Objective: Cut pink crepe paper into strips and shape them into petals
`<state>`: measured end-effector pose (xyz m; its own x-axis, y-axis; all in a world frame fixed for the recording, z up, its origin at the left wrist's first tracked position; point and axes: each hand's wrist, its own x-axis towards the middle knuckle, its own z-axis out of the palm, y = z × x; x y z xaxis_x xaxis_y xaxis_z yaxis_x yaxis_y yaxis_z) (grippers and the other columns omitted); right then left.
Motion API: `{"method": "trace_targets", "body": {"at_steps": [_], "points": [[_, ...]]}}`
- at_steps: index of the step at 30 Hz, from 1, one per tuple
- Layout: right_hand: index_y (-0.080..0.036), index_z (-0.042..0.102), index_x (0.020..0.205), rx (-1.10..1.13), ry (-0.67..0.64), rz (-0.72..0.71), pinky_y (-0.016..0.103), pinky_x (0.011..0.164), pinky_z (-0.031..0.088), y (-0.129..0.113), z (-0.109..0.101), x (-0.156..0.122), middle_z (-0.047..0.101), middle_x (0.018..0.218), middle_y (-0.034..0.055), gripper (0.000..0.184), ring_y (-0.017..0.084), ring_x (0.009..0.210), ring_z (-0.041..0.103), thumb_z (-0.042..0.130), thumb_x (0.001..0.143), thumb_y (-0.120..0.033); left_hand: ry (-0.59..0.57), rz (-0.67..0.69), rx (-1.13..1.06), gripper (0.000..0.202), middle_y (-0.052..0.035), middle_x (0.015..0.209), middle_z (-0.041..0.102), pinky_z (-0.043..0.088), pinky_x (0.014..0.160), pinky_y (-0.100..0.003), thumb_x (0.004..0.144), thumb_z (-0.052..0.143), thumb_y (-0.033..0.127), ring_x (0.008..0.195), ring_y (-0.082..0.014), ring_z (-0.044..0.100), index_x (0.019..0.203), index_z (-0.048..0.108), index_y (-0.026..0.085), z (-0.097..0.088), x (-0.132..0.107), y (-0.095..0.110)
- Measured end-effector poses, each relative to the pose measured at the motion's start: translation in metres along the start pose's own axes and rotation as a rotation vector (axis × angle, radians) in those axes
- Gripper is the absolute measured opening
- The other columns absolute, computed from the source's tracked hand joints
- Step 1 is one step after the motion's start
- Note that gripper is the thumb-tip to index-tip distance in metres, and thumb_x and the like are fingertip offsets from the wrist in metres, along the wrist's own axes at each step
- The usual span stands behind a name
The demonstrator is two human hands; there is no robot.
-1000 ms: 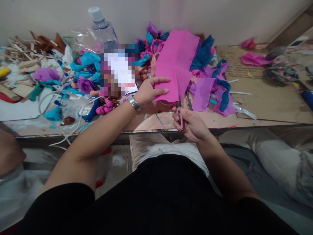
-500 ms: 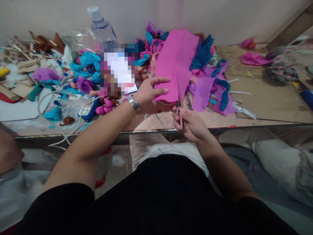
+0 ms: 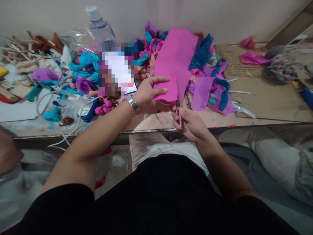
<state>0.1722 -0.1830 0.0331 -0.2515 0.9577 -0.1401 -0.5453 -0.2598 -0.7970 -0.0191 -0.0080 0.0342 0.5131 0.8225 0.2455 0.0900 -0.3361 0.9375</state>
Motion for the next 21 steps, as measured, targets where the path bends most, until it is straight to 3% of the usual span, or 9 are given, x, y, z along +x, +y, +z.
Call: {"method": "trace_targets", "body": {"at_steps": [21], "points": [[-0.018, 0.064, 0.114, 0.028, 0.008, 0.003, 0.018, 0.038, 0.020, -0.0024, 0.0003, 0.0006, 0.056, 0.083, -0.0025, 0.031, 0.008, 0.057, 0.055, 0.075, 0.096, -0.041, -0.037, -0.003, -0.010, 0.060, -0.0100, 0.141, 0.074, 0.056, 0.115, -0.052, 0.075, 0.090, 0.036, 0.129, -0.0310, 0.069, 0.132, 0.075, 0.021, 0.0028, -0.0006, 0.0037]]}}
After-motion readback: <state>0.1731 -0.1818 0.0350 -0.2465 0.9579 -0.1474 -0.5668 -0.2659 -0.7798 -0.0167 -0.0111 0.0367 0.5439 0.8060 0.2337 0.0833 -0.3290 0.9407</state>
